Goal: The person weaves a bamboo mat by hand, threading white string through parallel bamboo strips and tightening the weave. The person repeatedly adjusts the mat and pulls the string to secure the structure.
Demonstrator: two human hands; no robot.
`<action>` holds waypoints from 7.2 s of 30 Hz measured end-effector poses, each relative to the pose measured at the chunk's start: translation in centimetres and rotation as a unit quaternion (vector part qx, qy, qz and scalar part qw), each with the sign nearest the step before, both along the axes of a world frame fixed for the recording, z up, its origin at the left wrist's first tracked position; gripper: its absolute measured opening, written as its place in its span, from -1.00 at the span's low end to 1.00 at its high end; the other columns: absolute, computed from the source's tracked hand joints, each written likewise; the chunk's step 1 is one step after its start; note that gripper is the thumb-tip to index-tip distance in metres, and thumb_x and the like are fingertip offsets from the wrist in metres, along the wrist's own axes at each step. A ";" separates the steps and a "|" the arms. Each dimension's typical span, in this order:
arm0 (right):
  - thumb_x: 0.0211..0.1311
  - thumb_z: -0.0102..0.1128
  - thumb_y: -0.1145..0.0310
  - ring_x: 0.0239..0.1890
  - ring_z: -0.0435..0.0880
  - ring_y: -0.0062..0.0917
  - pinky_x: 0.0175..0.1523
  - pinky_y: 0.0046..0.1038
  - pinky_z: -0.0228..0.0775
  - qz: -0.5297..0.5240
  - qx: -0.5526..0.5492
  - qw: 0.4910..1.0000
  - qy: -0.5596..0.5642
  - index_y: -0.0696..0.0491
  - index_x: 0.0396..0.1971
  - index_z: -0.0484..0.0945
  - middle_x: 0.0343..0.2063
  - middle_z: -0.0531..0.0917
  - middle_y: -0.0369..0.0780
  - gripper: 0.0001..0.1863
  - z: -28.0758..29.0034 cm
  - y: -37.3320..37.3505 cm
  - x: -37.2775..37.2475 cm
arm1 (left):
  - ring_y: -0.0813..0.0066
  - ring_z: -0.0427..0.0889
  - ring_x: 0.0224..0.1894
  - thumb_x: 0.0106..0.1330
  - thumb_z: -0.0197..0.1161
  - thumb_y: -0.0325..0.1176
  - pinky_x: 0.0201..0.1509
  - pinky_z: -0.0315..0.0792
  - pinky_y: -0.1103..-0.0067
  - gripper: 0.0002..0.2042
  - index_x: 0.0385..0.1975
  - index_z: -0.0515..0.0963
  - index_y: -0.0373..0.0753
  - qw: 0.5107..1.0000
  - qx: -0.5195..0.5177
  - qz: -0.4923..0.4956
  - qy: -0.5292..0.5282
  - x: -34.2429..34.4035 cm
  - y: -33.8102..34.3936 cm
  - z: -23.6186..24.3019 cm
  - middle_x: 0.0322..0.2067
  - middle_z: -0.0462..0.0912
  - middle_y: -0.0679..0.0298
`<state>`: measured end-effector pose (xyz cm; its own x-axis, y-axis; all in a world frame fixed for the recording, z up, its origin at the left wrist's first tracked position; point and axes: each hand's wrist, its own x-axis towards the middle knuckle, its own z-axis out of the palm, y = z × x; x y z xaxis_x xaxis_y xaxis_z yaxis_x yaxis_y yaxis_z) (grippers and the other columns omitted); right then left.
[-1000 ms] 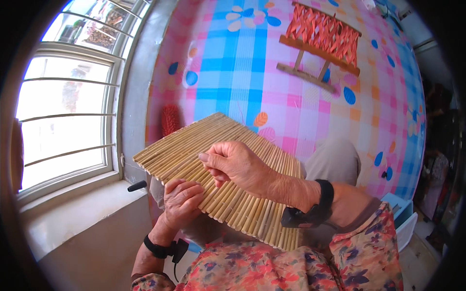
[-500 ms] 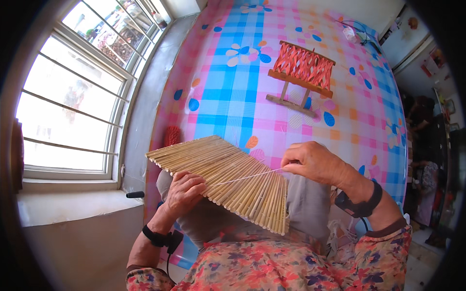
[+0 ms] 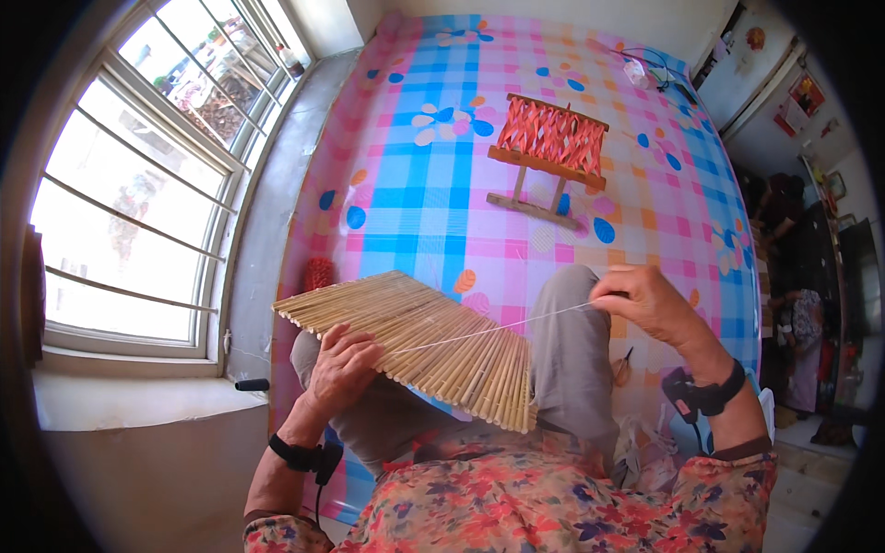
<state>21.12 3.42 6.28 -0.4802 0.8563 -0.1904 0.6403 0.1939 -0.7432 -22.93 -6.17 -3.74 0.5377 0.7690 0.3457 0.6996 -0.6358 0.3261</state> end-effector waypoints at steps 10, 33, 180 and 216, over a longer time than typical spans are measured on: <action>0.16 0.26 0.50 -0.52 0.47 -0.69 -0.44 -0.62 0.28 -0.147 0.000 0.989 -0.021 0.18 -0.42 0.63 -0.53 0.51 -0.33 -0.94 -1.1 -1.9 6.7 | 0.35 0.56 0.13 0.01 0.39 -0.48 0.43 0.04 0.11 -0.72 -0.27 0.49 -0.14 0.999 -0.022 0.033 0.013 0.1 0.4 -0.2 -0.22 0.63 0.35; 0.32 0.24 0.33 -0.40 0.72 -0.58 -0.49 -0.64 0.53 -0.366 -0.043 0.858 0.357 0.07 -0.19 0.49 -0.38 0.66 -0.24 -0.81 -5.7 5.4 7.5 | 0.37 0.60 -0.02 -0.04 0.43 -0.46 0.33 0.15 0.18 -0.66 -0.22 0.53 -0.14 0.997 -0.051 0.063 -0.007 -0.3 -0.2 0.4 -0.19 0.62 0.34; 0.06 0.26 0.66 -0.52 0.55 -0.29 -0.42 -0.33 0.38 0.462 0.123 0.871 -0.115 0.11 -0.14 0.61 -0.59 0.51 -0.15 -0.68 -3.6 10.0 -21.8 | 0.48 0.57 -0.23 0.08 0.26 -0.34 0.05 0.22 0.37 -0.93 -0.43 0.60 -0.01 0.984 0.116 -0.094 -0.093 -1.2 10.9 -0.7 -0.51 0.57 0.48; 0.32 0.12 0.54 -0.24 0.64 -0.51 -0.12 -0.54 0.44 0.242 0.022 0.962 -0.125 0.18 -0.05 0.59 -0.28 0.67 -0.22 -0.77 -5.1 11.4 -15.8 | 0.33 0.41 0.23 0.17 0.19 -0.41 0.31 0.26 0.30 -0.80 -0.20 0.56 -0.21 0.974 0.124 0.056 -0.180 0.5 13.9 -0.6 -0.01 0.55 0.26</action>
